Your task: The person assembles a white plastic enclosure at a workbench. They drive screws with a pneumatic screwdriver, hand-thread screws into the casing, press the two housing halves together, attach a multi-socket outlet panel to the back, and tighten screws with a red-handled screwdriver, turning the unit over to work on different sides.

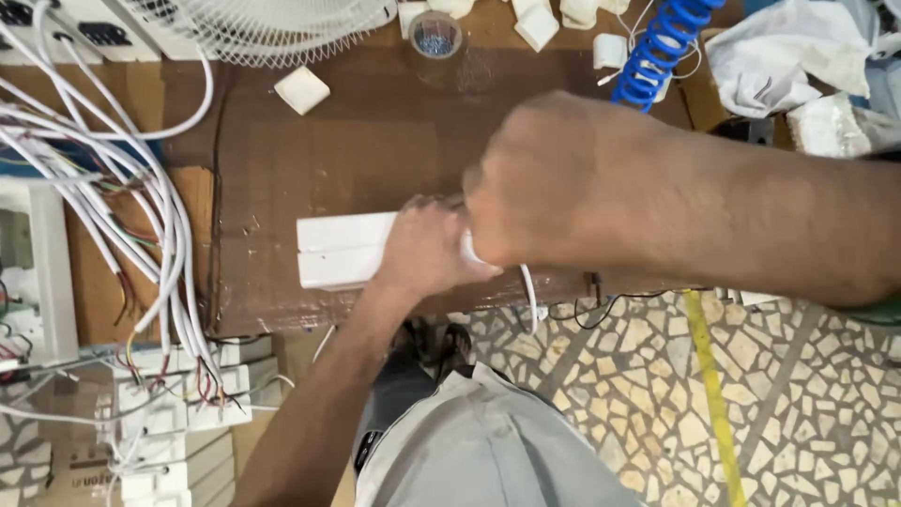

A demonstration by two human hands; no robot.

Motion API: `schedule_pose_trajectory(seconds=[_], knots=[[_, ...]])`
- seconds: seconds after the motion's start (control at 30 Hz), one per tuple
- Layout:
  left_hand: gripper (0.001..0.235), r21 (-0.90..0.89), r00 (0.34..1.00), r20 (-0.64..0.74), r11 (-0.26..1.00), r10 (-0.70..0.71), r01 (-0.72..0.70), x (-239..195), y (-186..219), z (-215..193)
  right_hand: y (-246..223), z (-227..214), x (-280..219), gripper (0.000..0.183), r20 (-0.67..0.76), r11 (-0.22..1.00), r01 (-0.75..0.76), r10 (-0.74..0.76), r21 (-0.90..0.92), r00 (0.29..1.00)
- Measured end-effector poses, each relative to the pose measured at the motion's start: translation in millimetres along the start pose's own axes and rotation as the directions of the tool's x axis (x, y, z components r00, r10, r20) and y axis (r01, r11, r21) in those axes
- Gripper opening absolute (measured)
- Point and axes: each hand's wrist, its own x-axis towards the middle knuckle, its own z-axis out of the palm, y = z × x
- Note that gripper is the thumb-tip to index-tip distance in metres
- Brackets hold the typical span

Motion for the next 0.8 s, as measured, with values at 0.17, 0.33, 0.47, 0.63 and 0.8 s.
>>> schedule_pose_trajectory(seconds=[0.17,0.33,0.47,0.63,0.8], knots=[[0.055,-0.030,0.999,-0.025,0.999,-0.025,0.025,-3,-2,4,4,8,-2,0.017,-0.281,0.998,-0.028,0.011,-0.058,0.960],[0.059,-0.156,0.998,-0.036,0.987,-0.045,0.039,0,0,-3,3,8,-3,0.019,-0.301,0.998,-0.055,0.044,-0.026,0.953],[0.051,0.006,1.000,0.027,1.000,-0.012,0.012,0,-8,6,-7,3,3,0.022,-0.253,0.998,-0.070,0.068,0.001,0.965],[0.033,-0.067,1.000,-0.019,0.998,0.011,-0.012,3,-1,-2,-21,-6,4,0.024,-0.008,0.990,-0.125,0.125,0.059,0.992],[0.074,-0.049,0.999,0.032,0.998,-0.028,0.029,7,1,-6,-25,-23,-9,0.007,0.268,0.931,-0.360,0.334,0.054,0.904]])
